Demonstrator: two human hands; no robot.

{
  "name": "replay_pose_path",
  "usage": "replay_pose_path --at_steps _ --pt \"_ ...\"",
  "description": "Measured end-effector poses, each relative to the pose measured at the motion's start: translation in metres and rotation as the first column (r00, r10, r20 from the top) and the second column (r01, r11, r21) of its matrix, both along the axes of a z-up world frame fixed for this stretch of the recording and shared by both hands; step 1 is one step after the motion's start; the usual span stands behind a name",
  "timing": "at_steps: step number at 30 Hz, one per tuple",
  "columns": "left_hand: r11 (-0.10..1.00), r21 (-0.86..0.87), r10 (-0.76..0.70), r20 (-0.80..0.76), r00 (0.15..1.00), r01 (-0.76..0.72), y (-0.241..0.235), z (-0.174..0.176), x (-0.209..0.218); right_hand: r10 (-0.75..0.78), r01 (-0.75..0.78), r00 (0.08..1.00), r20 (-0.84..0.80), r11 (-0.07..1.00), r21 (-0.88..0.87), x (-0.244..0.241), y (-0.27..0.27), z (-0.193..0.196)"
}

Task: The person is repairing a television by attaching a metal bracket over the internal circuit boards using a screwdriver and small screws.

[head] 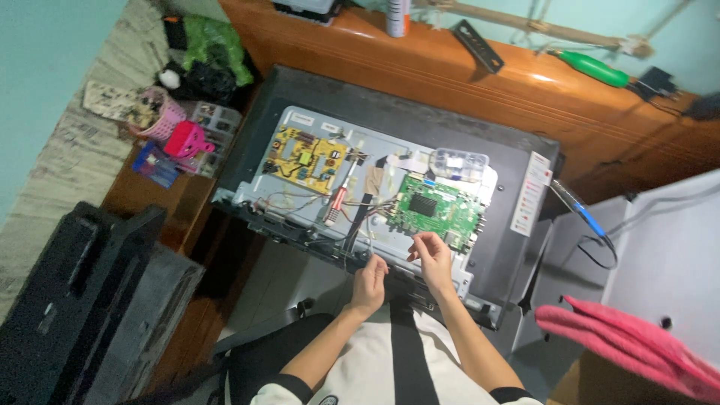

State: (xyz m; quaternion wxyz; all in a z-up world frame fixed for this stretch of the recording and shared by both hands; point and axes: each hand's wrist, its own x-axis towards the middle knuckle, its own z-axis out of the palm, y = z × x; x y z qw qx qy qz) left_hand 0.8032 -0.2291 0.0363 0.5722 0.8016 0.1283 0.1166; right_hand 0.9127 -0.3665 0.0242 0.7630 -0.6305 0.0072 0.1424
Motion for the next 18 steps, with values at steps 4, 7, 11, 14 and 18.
replay_pose_path --at_steps 4,7,11,14,18 --pt "0.986 0.159 -0.050 -0.020 0.999 0.052 0.010 -0.032 0.010 0.040 -0.039 0.999 0.021 0.999 -0.016 0.020 0.005 0.004" --pt "0.965 0.254 -0.069 -0.011 0.998 0.070 0.017 -0.009 0.029 0.026 -0.026 1.000 0.006 0.999 -0.026 0.035 0.005 -0.001" --pt "0.974 0.225 0.013 -0.023 1.000 -0.008 0.043 0.000 0.042 0.011 -0.013 0.998 -0.056 0.999 -0.038 0.043 0.019 0.004" --pt "0.976 0.216 0.024 -0.015 1.000 -0.021 0.070 0.008 0.061 -0.030 0.025 0.998 -0.063 0.996 -0.082 0.050 0.032 0.008" --pt "0.967 0.254 -0.024 -0.007 1.000 0.024 0.117 0.005 0.086 -0.097 0.086 0.992 -0.085 0.988 -0.126 0.050 0.058 -0.014"
